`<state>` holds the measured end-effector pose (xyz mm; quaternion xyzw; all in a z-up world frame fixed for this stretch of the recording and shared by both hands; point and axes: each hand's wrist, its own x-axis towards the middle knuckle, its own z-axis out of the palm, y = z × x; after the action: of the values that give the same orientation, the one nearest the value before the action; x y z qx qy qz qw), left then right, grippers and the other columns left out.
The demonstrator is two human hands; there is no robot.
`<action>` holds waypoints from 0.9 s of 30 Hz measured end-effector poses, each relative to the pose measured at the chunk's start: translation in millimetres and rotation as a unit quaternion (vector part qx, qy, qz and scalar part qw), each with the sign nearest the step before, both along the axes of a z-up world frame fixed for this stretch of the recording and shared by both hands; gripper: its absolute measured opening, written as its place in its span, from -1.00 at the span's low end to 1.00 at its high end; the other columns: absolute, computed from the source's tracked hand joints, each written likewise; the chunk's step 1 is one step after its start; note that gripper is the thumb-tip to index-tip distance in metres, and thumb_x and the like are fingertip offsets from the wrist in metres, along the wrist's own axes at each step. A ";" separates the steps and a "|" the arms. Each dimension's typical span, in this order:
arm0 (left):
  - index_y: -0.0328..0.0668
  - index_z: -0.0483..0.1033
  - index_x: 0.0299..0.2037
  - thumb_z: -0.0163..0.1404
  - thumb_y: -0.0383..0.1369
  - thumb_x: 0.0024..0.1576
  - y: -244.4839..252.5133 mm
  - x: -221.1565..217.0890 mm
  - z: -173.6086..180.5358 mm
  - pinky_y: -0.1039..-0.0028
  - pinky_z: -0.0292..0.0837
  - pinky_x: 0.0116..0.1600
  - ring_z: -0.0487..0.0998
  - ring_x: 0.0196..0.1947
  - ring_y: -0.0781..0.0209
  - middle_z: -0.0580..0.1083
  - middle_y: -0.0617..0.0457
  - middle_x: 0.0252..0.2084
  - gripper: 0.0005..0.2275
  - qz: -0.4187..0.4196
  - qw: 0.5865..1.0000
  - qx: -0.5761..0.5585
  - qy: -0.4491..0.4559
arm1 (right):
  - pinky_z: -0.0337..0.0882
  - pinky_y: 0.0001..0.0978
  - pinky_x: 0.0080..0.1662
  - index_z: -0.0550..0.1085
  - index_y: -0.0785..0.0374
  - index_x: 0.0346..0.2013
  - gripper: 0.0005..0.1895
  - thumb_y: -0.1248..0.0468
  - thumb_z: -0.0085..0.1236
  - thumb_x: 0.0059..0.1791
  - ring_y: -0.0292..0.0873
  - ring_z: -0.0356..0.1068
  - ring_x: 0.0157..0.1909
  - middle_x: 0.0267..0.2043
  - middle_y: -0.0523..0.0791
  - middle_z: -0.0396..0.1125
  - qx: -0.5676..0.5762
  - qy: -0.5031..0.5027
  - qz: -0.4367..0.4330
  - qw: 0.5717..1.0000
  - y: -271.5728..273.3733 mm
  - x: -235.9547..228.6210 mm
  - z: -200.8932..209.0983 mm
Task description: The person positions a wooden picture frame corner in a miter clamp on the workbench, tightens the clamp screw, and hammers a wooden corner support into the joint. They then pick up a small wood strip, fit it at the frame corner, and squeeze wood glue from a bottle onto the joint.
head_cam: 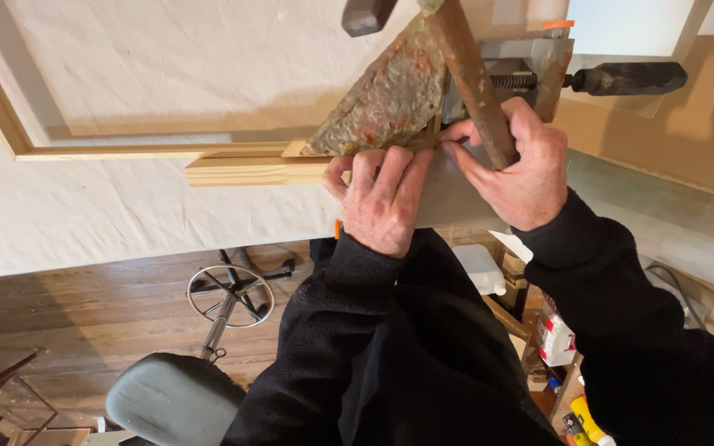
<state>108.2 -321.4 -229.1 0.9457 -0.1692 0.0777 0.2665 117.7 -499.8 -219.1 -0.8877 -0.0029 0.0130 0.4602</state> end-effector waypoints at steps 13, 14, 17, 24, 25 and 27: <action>-0.14 0.68 0.10 0.27 -0.44 0.12 3.4 -0.4 10.0 0.18 0.09 0.32 0.43 -0.06 0.19 0.48 0.15 -0.06 -0.68 -0.001 1.000 0.000 0.004 | 0.36 -0.45 -0.24 0.36 0.45 -0.16 -0.60 0.64 0.50 -0.01 -0.21 0.46 -0.33 -0.21 0.01 0.57 0.023 -0.003 0.018 1.000 4.2 3.1 3.6; -0.14 0.68 0.10 0.27 -0.44 0.12 4.7 -1.7 13.4 0.18 0.09 0.32 0.43 -0.06 0.19 0.48 0.15 -0.06 -0.68 -0.001 1.000 0.000 0.003 | 0.36 -0.45 -0.24 0.36 0.45 -0.16 -0.60 0.64 0.50 -0.01 -0.21 0.46 -0.33 -0.21 0.01 0.57 0.023 -0.004 0.018 1.000 4.2 2.7 3.1; -0.06 0.70 0.05 0.29 -0.41 0.09 5.4 -4.8 18.3 0.17 0.11 0.30 0.41 -0.05 0.19 0.45 0.19 -0.05 -0.70 0.024 1.000 0.015 -0.001 | 0.31 -0.48 -0.28 0.37 0.43 -0.16 -0.61 0.61 0.50 0.01 -0.27 0.37 -0.39 -0.24 -0.05 0.56 0.013 0.018 0.008 1.000 3.3 0.7 2.1; -0.10 0.71 -0.07 0.36 -0.46 0.10 -1.6 0.7 7.5 0.17 0.07 0.27 0.40 -0.11 0.18 0.40 0.15 -0.13 -0.78 0.051 0.998 -0.009 -0.029 | 0.39 -0.43 -0.22 0.34 0.48 -0.14 -0.61 0.65 0.47 0.02 -0.19 0.45 -0.33 -0.23 0.01 0.55 0.011 0.006 0.016 1.000 3.5 0.6 0.0; -0.10 0.71 -0.09 0.37 -0.46 0.09 -3.1 0.6 6.6 0.17 0.07 0.26 0.40 -0.12 0.18 0.39 0.14 -0.16 -0.79 0.060 0.998 -0.010 -0.034 | 0.35 -0.44 -0.25 0.35 0.49 -0.13 -0.61 0.65 0.49 0.02 -0.21 0.41 -0.36 -0.24 0.00 0.54 0.008 0.003 0.016 1.000 3.0 -0.1 -0.7; -0.09 0.71 -0.09 0.35 -0.44 0.10 -4.0 0.0 6.3 0.16 0.04 0.26 0.40 -0.10 0.18 0.39 0.14 -0.15 -0.81 0.060 0.998 -0.012 -0.029 | 0.37 -0.43 -0.24 0.34 0.49 -0.14 -0.60 0.65 0.49 0.02 -0.19 0.44 -0.34 -0.23 0.02 0.54 0.009 0.002 0.022 1.000 1.9 0.0 -0.9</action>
<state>108.3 -325.4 -222.9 0.9482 -0.1185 0.1235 0.2676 117.6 -497.8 -220.0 -0.8831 -0.0212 0.0249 0.4681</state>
